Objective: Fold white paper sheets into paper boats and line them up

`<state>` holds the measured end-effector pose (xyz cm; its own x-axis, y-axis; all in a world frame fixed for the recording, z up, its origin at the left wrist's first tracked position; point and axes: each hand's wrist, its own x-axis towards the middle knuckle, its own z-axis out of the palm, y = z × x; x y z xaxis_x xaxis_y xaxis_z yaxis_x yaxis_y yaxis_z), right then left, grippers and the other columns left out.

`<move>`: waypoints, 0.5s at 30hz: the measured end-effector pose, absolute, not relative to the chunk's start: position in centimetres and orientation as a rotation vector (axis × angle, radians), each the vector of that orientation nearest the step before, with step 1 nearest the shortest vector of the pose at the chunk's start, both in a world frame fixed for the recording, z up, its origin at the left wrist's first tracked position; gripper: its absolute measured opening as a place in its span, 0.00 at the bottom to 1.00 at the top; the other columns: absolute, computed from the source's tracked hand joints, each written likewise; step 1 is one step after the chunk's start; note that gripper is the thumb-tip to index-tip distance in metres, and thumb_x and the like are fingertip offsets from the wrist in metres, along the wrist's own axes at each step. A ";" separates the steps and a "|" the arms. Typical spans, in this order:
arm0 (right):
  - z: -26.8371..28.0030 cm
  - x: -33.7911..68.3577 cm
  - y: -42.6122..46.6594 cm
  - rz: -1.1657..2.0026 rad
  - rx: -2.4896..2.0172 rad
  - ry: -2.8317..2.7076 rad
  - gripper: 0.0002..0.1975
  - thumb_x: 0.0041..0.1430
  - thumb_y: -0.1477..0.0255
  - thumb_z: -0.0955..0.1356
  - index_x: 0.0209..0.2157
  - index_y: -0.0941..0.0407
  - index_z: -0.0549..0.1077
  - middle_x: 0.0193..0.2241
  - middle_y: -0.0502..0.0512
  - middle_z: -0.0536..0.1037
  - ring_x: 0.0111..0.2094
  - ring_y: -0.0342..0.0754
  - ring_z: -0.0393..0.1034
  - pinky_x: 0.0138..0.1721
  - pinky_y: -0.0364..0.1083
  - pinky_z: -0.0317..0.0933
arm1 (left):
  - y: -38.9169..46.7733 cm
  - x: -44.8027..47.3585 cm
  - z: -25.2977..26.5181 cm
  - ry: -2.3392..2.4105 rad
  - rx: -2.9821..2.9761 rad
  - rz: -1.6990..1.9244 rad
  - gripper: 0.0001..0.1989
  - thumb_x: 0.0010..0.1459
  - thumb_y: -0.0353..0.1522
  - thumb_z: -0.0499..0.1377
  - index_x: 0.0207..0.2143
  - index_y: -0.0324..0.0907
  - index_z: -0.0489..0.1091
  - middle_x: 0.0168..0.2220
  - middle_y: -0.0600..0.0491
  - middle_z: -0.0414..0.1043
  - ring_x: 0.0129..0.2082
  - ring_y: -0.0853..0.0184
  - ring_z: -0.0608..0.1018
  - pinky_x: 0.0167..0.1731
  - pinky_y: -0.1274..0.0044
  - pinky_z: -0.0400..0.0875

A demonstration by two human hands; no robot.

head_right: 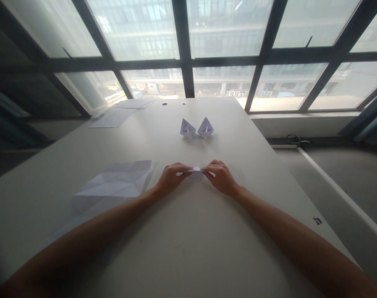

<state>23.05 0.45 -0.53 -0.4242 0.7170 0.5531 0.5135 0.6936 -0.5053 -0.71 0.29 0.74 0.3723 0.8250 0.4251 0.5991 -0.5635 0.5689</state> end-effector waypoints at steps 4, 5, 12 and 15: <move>-0.2 23.0 0.2 0.329 -0.926 -2.094 0.13 0.67 0.68 0.64 0.47 0.49 0.79 0.43 0.54 0.82 0.44 0.52 0.74 0.49 0.54 0.66 | 0.1 -0.8 1.2 1.212 2.371 1.110 0.10 0.65 0.35 0.57 0.44 0.47 0.79 0.41 0.52 0.80 0.42 0.63 0.79 0.46 0.69 0.74; -0.1 23.0 0.2 0.315 -0.919 -2.096 0.14 0.68 0.68 0.63 0.48 0.48 0.78 0.45 0.54 0.81 0.46 0.52 0.73 0.50 0.55 0.65 | 0.1 -0.8 1.2 1.202 2.392 1.133 0.11 0.66 0.34 0.56 0.45 0.48 0.78 0.42 0.52 0.80 0.43 0.63 0.79 0.47 0.69 0.74; -0.6 23.1 0.5 0.197 -1.036 -2.270 0.22 0.66 0.78 0.60 0.55 0.47 0.73 0.57 0.52 0.72 0.58 0.53 0.65 0.58 0.58 0.60 | 0.5 -1.0 0.5 1.236 2.617 0.881 0.21 0.66 0.25 0.49 0.53 0.51 0.73 0.54 0.56 0.73 0.57 0.63 0.72 0.58 0.63 0.66; -1.1 23.1 0.8 0.159 -1.114 -2.347 0.25 0.61 0.82 0.61 0.55 0.50 0.74 0.60 0.53 0.69 0.61 0.53 0.62 0.60 0.57 0.57 | 0.4 -0.9 0.2 1.230 2.677 0.677 0.23 0.64 0.24 0.50 0.57 0.49 0.70 0.59 0.55 0.69 0.60 0.62 0.69 0.61 0.63 0.61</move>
